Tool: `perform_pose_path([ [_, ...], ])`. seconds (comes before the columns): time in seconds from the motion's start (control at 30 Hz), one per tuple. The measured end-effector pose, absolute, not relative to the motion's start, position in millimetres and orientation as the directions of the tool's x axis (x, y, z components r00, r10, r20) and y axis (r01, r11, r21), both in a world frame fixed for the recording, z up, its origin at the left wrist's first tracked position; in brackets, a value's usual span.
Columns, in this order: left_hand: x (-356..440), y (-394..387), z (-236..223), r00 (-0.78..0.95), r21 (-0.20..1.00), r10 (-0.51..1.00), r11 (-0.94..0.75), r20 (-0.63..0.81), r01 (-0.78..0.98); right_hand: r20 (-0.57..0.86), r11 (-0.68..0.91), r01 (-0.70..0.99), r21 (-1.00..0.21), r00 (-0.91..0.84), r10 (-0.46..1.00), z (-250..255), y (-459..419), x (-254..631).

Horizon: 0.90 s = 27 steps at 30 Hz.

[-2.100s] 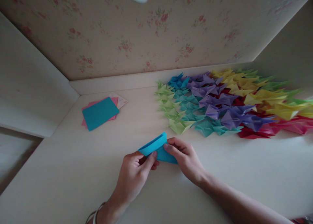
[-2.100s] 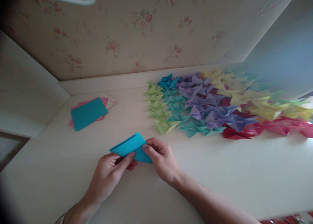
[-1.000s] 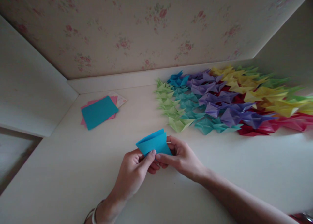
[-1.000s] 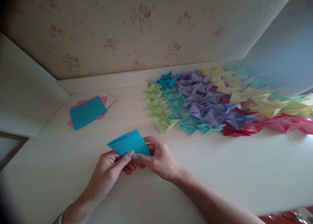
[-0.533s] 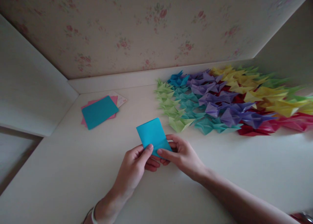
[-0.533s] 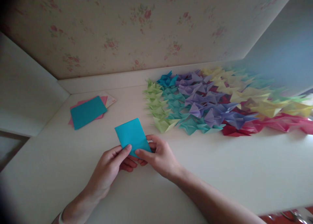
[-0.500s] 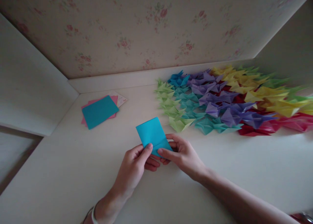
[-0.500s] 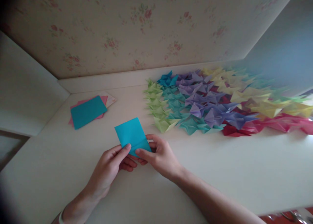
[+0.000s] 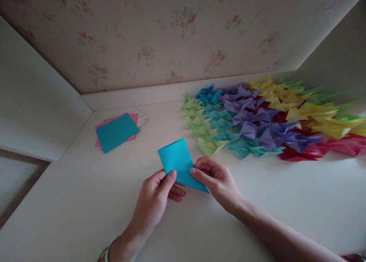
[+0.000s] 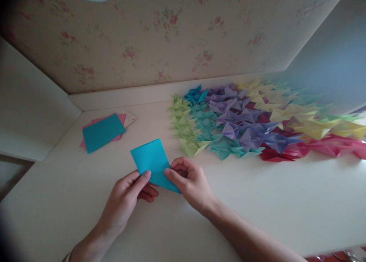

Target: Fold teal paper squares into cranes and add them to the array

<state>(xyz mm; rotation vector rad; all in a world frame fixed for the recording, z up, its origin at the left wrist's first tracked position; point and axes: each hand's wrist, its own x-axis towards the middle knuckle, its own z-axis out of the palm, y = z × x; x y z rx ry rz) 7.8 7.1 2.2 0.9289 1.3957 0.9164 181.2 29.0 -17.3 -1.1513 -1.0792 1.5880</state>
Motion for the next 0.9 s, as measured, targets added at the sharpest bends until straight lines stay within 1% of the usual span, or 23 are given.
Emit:
perform_pose_path([
  [0.1, 7.6, 7.0, 2.3, -0.023, 0.930, 0.930, 0.367, -0.367, 0.031, -0.210, -0.258, -0.213, -0.942, -0.224, 0.952, -15.2, 28.9, 181.2],
  [0.3, 6.5, 7.7, 4.0, -0.028, 0.925, 0.925, 0.380, -0.380, 0.026, -0.215, -0.267, -0.207, -0.941, -0.244, 0.946, -16.8, 27.6, 180.0],
  [0.5, 6.2, 9.2, 0.9, -0.057, 0.923, 0.925, 0.367, -0.375, -0.115, -0.197, -0.248, -0.228, -0.942, -0.227, 0.954, -17.5, 27.8, 179.6],
  [0.57, 6.0, 9.4, -0.7, -0.074, 0.926, 0.929, 0.349, -0.362, -0.147, -0.194, -0.243, -0.206, -0.948, -0.235, 0.953, -17.6, 27.3, 180.1],
  [0.67, 5.9, 9.6, -1.6, -0.057, 0.923, 0.930, 0.351, -0.364, -0.158, -0.205, -0.236, -0.100, -0.967, -0.250, 0.946, -18.1, 26.8, 180.9],
  [0.73, 6.1, 9.6, -0.8, -0.035, 0.917, 0.926, 0.367, -0.377, -0.156, -0.222, -0.245, -0.078, -0.966, -0.227, 0.948, -18.1, 27.3, 181.0],
  [0.9, 7.4, 9.0, 3.0, -0.001, 0.915, 0.921, 0.386, -0.388, -0.115, -0.248, -0.268, -0.170, -0.948, -0.133, 0.960, -18.1, 29.0, 179.6],
])
